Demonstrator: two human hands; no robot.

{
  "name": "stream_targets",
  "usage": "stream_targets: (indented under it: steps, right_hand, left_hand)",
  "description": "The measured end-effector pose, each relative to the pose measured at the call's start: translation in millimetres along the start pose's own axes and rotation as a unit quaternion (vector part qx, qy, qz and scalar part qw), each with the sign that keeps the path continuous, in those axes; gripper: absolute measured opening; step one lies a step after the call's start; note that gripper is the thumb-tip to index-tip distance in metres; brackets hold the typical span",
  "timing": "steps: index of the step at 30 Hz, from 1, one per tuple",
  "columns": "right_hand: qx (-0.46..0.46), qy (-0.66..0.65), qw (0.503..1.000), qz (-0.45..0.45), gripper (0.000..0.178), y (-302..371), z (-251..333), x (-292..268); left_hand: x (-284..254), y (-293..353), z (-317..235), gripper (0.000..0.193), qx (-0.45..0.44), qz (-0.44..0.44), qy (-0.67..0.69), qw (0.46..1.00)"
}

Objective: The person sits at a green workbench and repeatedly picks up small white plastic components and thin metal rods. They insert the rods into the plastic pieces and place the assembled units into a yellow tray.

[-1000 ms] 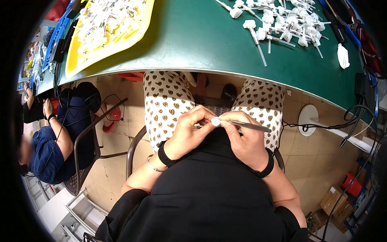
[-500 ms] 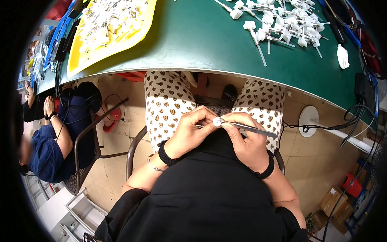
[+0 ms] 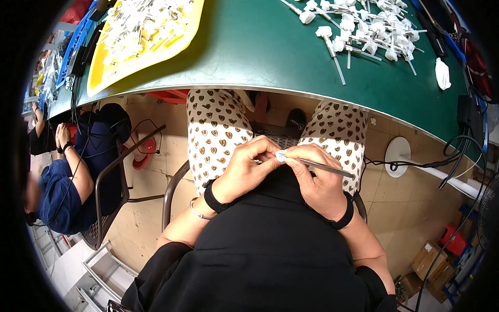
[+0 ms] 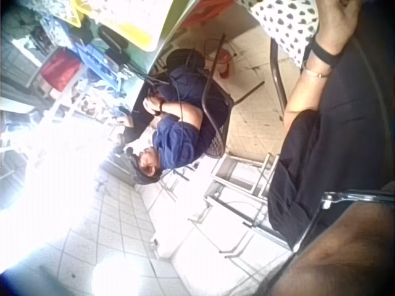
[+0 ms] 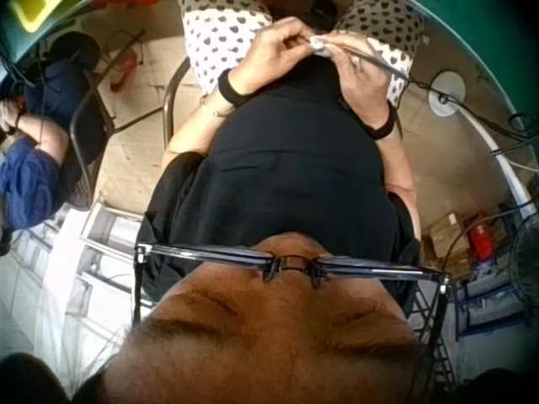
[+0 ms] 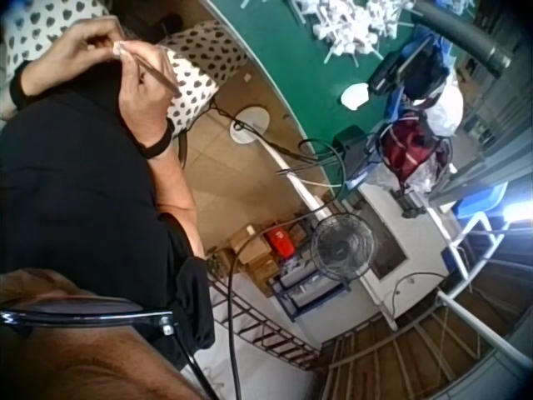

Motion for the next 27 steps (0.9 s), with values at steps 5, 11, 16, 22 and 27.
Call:
stream_targets:
  steps: [5, 11, 16, 22, 27]
  right_hand:
    - [-0.003, 0.015, 1.0, 0.007, 0.01, -3, 2, 2]
    - [-0.015, 0.034, 0.999, 0.016, 0.009, -4, 3, 4]
    - [-0.037, 0.046, 0.998, 0.023, 0.008, -5, 6, 5]
    - [-0.052, 0.057, 0.996, 0.047, 0.007, -8, 8, 9]
    - [-0.057, 0.083, 0.991, 0.087, 0.005, -9, 9, 13]
  left_hand:
    - [1, 0, -1, 0.01, 0.004, 0.005, -0.007, 1.0]
    - [1, 0, -2, 0.01, 0.017, 0.012, -0.013, 1.0]
    - [2, 1, 1, 0.01, 0.01, 0.02, -0.018, 1.0]
    - [4, 2, 0, 0.01, 0.017, 0.033, -0.03, 0.999]
    - [5, 3, 3, 0.01, 0.017, 0.045, -0.036, 0.998]
Point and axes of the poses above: each hand's wrist, its own y-axis away from the middle knuckle, its own x-axis out of the palm, z = x × y, the point moved 10 cm from there along -y, towards the middle knuckle, and after that the axes turned 7 degrees about y, right-handed, at the moved point
